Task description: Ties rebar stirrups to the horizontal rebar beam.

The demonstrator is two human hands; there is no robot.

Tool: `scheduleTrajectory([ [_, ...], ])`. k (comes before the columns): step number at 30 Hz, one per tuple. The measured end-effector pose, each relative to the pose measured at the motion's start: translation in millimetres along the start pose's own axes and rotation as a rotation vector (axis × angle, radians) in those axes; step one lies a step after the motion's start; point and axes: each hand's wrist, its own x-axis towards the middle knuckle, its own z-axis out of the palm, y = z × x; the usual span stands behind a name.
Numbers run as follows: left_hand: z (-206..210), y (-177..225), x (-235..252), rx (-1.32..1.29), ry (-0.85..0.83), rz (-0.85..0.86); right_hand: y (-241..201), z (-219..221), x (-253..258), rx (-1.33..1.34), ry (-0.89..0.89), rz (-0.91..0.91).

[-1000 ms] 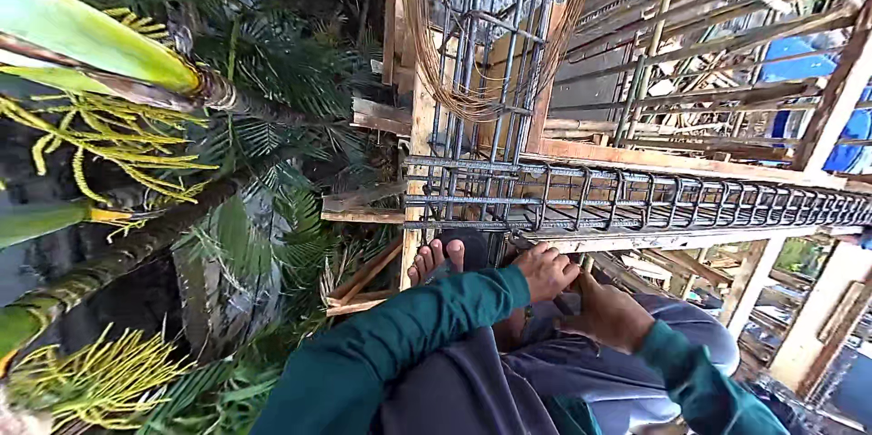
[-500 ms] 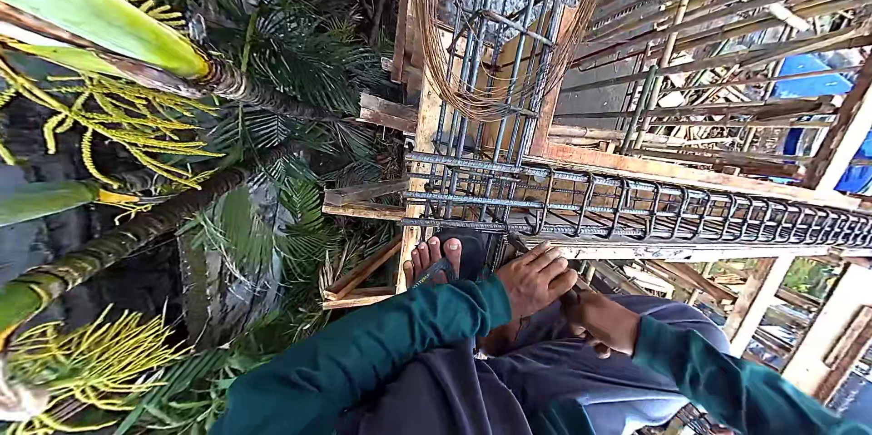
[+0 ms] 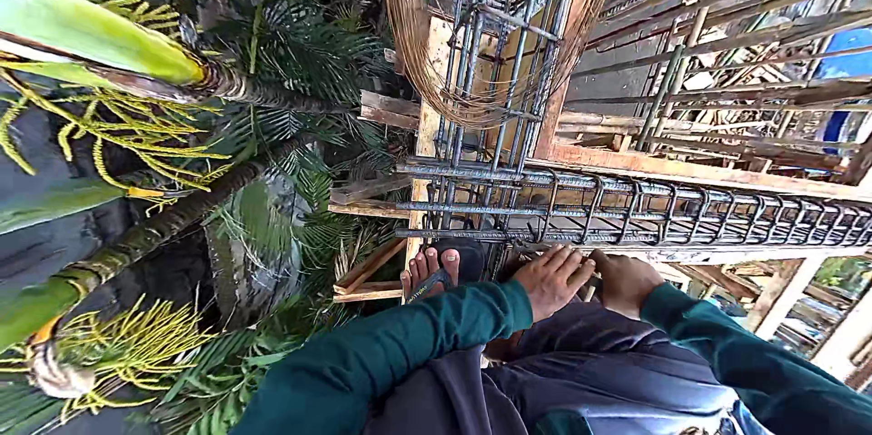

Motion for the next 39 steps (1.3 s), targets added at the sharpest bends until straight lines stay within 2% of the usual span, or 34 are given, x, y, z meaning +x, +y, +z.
scheduleTrajectory([
  [2,2.4,4.1,0.7,-0.029,-0.049,-0.011,3.8,20.5,9.2,0.027,0.019,0.001],
  [4,1.0,-2.5,3.7,0.000,-0.029,-0.031,2.2,29.7,23.9,0.051,0.071,-0.004],
  [6,1.4,2.8,2.1,0.007,-0.110,-0.054,-1.8,43.7,20.6,0.080,0.088,0.006],
  [8,-2.1,3.1,7.9,0.055,-0.201,-0.046,-9.1,43.8,4.5,0.094,0.145,0.045],
  [10,-7.9,3.6,10.2,0.077,-0.201,0.002,-29.5,35.7,-28.6,0.126,0.125,0.110],
  [13,-3.8,-2.6,-0.2,0.035,-0.062,0.154,-55.6,32.3,-65.5,0.295,-0.020,0.126],
  [15,8.1,-11.0,-9.5,0.059,0.075,0.268,-40.5,44.6,-58.2,0.598,-0.110,-0.029],
  [16,11.2,-13.8,-12.4,0.077,0.106,0.305,-27.0,56.3,-48.7,0.878,-0.210,-0.158],
  [18,13.3,-15.8,-15.3,0.095,0.130,0.350,-7.0,85.8,-30.3,1.503,-0.548,-0.413],
  [19,12.5,-18.1,-15.9,0.096,0.154,0.370,-6.9,101.5,-23.6,1.727,-0.698,-0.565],
  [21,13.3,-20.6,-22.1,0.086,0.227,0.443,-29.4,125.9,-30.7,1.966,-0.820,-0.728],
  [22,12.7,-25.5,-26.1,0.093,0.269,0.489,-43.3,131.2,-34.9,2.048,-0.829,-0.733],
  [24,11.5,-31.4,-33.0,0.119,0.351,0.552,-59.8,132.3,-41.3,2.190,-1.001,-0.737],
  [25,11.3,-28.1,-36.4,0.128,0.375,0.544,-59.4,127.7,-46.7,2.185,-1.059,-0.695],
  [26,8.4,-27.6,-35.8,0.157,0.386,0.513,-52.5,114.8,-47.9,2.117,-1.043,-0.609],
  [29,3.6,-16.4,-29.9,0.135,0.339,0.357,-32.0,63.5,-58.7,1.674,-0.702,-0.220],
  [32,-2.2,-7.5,-20.7,0.066,0.286,0.253,-27.9,24.9,-56.0,1.070,-0.432,0.018],
  [36,-6.9,-6.6,-7.3,0.071,0.265,0.212,-32.5,-3.0,-50.6,0.369,-0.238,0.049],
  [39,-5.0,-4.1,0.8,0.067,0.256,0.170,-34.6,-15.5,-51.3,0.139,-0.179,0.053],
])
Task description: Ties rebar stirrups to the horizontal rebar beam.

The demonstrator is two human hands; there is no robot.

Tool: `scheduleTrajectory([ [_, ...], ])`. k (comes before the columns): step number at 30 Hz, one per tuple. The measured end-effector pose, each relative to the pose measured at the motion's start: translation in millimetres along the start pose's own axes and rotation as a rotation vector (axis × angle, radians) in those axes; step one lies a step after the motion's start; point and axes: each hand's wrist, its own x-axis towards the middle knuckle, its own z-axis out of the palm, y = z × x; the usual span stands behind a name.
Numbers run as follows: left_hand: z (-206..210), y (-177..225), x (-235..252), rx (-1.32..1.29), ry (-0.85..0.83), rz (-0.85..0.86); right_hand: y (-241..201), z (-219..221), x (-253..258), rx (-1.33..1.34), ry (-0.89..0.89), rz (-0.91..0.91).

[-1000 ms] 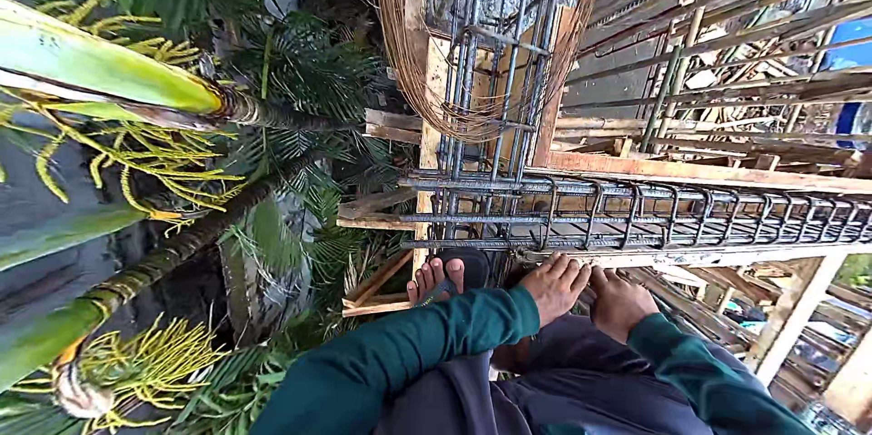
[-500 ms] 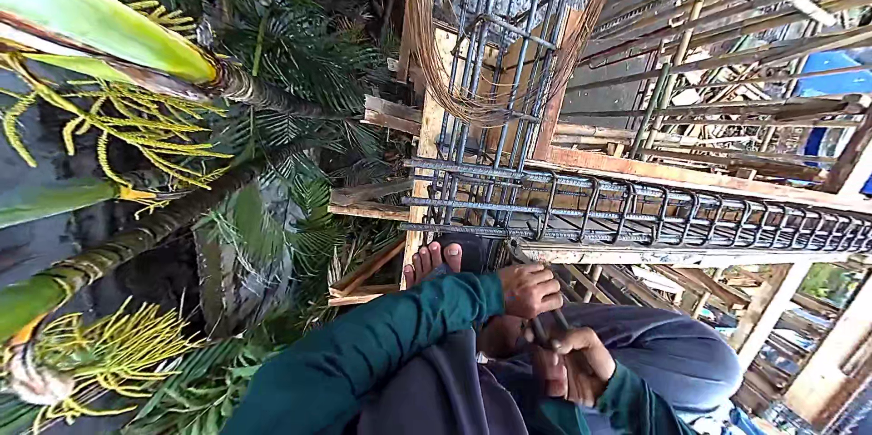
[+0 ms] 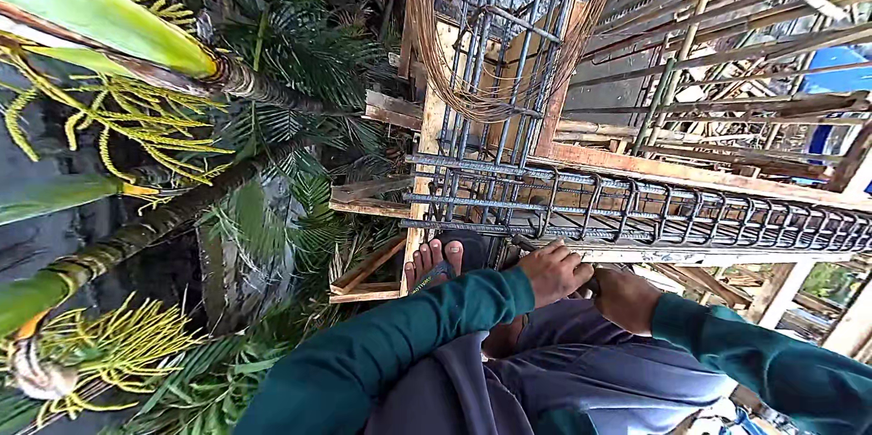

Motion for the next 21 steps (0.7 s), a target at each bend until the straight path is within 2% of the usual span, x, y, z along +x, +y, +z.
scheduleTrajectory([
  [6,1.1,0.4,8.3,-0.038,-0.095,-0.085,7.8,0.0,10.4,-0.048,0.050,0.020],
  [11,-9.4,0.7,28.8,-0.206,-0.467,-0.245,25.1,-2.8,31.9,-0.040,0.046,-0.016],
  [14,-24.0,-1.4,42.4,-0.295,-0.700,-0.282,25.8,9.1,30.1,0.170,-0.013,-0.055],
  [18,-26.3,6.7,35.9,-0.242,-0.834,-0.268,22.2,45.0,32.9,0.586,-0.180,-0.138],
  [20,-21.2,11.0,29.1,-0.188,-0.854,-0.225,16.4,68.6,41.4,0.618,-0.050,-0.137],
  [21,-19.3,11.0,27.3,-0.163,-0.861,-0.203,10.8,72.8,42.2,0.547,0.017,-0.114],
])
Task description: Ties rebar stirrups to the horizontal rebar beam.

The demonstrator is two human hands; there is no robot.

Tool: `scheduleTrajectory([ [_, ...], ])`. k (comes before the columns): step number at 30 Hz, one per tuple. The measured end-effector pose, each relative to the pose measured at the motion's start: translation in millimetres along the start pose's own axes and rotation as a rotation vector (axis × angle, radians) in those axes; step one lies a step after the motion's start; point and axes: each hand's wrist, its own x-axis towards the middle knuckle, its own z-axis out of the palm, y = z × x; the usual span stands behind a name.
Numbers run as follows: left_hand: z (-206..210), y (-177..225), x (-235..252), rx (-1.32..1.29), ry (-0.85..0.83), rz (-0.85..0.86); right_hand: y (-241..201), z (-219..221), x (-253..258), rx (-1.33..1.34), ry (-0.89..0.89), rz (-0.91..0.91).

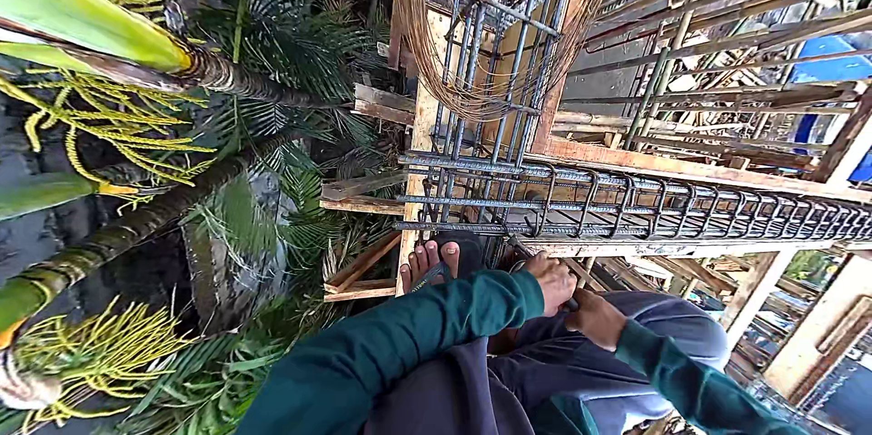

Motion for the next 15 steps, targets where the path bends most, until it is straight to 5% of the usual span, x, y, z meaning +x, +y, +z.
scheduleTrajectory([
  [4,9.1,-4.4,1.0,0.038,0.056,0.018,-30.6,14.7,-15.0,-0.366,0.155,0.211],
  [9,23.0,-11.7,7.2,0.110,0.119,0.049,-27.2,31.2,-16.8,-0.355,0.246,0.204],
  [12,26.1,-15.5,5.6,0.145,0.144,0.107,-1.4,9.8,-6.5,-0.148,0.057,0.025],
  [15,32.3,-20.4,3.1,0.190,0.227,0.175,35.8,-6.6,17.9,0.554,-0.455,-0.189],
])
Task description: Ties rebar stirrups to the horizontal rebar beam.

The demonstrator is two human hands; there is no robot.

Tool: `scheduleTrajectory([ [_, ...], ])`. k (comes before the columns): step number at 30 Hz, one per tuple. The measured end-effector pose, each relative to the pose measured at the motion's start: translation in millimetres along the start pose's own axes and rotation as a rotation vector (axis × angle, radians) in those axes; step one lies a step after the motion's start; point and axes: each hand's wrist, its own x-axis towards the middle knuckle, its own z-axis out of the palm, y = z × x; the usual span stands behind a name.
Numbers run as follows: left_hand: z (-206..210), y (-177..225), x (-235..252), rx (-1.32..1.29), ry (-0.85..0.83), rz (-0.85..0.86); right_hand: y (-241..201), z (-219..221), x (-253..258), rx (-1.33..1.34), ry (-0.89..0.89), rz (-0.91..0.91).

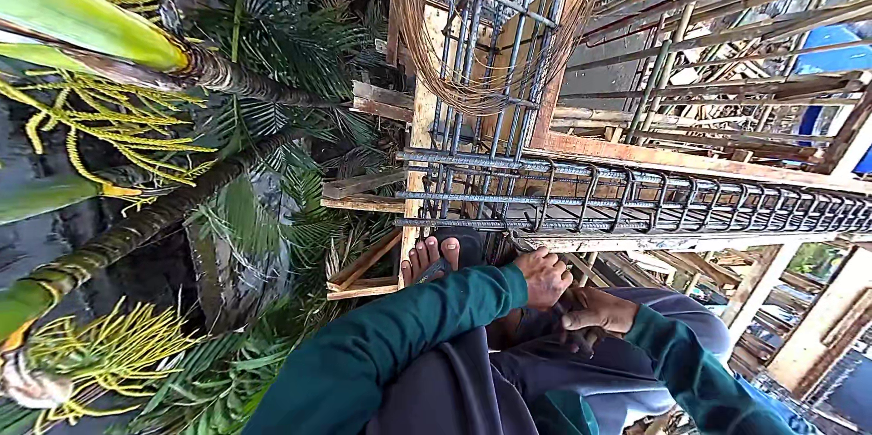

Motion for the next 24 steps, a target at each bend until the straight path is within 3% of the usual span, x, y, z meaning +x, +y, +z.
scheduleTrajectory([
  [3,7.9,-5.3,-9.3,0.043,0.161,0.095,33.2,8.2,21.2,0.544,-0.432,-0.203],
  [6,23.6,-15.0,-21.2,0.113,0.445,0.249,41.9,49.1,23.7,0.849,-0.489,-0.318],
  [9,26.5,-19.4,-26.2,0.116,0.595,0.322,26.7,67.1,12.4,1.034,-0.497,-0.217],
  [11,25.7,-20.7,-25.5,0.146,0.685,0.330,7.3,67.8,0.6,0.922,-0.367,-0.133],
  [13,27.0,-20.7,-26.3,0.200,0.773,0.314,-16.2,74.5,-11.1,0.712,-0.119,-0.051],
  [17,21.6,-14.5,-24.2,0.257,0.821,0.238,-42.6,71.8,-18.8,0.101,0.320,0.127],
  [20,4.4,-7.1,-13.9,0.175,0.758,0.148,-70.8,49.0,-27.9,-0.438,0.404,0.322],
  [24,-8.7,-8.8,-9.6,0.007,0.626,0.092,-94.2,38.9,-33.0,-0.597,0.391,0.424],
])
